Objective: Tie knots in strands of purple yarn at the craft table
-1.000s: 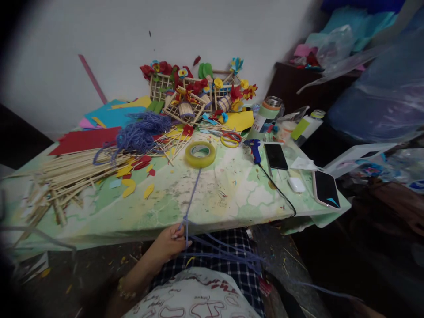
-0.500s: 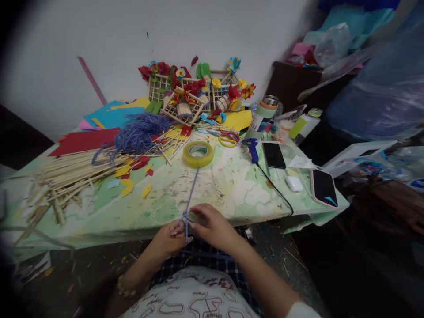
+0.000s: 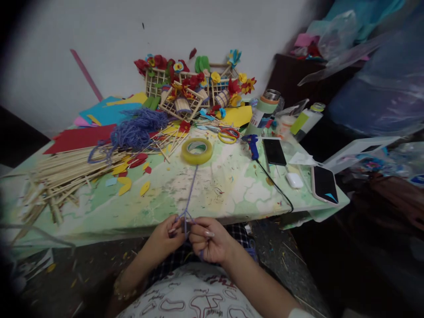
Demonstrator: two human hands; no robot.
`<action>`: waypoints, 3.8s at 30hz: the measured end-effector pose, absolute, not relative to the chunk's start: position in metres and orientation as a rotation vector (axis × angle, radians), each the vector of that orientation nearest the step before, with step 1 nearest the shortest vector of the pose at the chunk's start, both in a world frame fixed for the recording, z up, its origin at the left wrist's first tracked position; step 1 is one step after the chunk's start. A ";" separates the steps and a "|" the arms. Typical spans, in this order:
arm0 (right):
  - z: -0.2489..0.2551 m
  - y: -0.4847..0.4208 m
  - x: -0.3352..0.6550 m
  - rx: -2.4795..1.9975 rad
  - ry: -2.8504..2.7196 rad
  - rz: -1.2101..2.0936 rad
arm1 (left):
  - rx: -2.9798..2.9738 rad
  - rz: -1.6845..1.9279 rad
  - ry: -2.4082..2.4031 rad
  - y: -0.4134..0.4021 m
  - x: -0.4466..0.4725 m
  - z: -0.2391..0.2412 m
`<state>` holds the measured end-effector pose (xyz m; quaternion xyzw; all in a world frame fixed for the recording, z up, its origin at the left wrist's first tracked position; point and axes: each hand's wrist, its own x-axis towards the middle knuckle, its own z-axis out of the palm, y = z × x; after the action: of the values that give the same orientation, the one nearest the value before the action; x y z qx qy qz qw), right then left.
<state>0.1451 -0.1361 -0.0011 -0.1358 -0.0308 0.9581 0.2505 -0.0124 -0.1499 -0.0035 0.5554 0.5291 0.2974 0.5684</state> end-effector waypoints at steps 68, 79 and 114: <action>0.040 -0.171 0.162 -1.226 -1.499 1.101 | 1.393 0.724 1.415 -0.154 -0.006 0.002; -0.002 -0.165 0.157 -0.667 0.058 2.143 | 1.465 0.699 1.464 -0.160 -0.007 -0.002; 0.000 -0.164 0.137 -1.477 -1.704 1.002 | 0.723 1.296 1.008 -0.161 -0.018 0.012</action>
<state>0.1371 -0.1641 -0.0003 -0.5649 -0.6516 0.3832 0.3309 -0.0178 -0.1608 0.0124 0.3151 0.4389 0.5646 0.6240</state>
